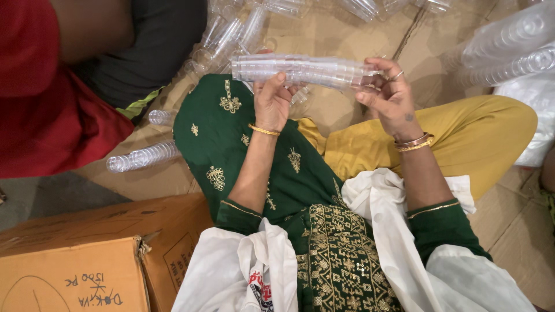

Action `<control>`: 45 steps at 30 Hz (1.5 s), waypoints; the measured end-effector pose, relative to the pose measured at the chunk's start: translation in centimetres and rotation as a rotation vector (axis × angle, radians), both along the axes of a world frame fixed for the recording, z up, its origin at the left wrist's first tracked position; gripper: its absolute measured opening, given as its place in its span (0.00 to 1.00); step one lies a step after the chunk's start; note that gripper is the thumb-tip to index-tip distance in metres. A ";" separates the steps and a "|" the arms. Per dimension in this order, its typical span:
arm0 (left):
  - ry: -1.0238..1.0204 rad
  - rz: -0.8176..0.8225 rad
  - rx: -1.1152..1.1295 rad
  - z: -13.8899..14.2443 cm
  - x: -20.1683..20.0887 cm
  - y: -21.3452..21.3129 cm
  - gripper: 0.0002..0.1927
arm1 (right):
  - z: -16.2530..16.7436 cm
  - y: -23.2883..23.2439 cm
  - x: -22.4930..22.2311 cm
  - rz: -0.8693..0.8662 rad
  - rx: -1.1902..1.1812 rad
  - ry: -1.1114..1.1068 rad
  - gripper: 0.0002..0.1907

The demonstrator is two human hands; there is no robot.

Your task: The person sits on the floor and stacks loose plastic cups into tall nested columns, tapping each column to settle the cups, then places completed stacks into a cardboard box beside them. Other people nearby handle cups on the floor as well.

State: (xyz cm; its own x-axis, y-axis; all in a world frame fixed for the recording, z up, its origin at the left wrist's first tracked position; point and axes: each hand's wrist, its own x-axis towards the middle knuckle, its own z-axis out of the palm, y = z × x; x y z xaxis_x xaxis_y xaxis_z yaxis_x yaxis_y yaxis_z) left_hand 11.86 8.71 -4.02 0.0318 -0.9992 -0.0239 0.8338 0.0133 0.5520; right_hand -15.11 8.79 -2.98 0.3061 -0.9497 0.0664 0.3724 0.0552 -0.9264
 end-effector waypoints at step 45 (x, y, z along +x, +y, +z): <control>-0.088 -0.124 0.046 -0.5 -1.3 0.4 0.32 | 1.5 0.4 1.2 0.138 -0.232 0.316 0.40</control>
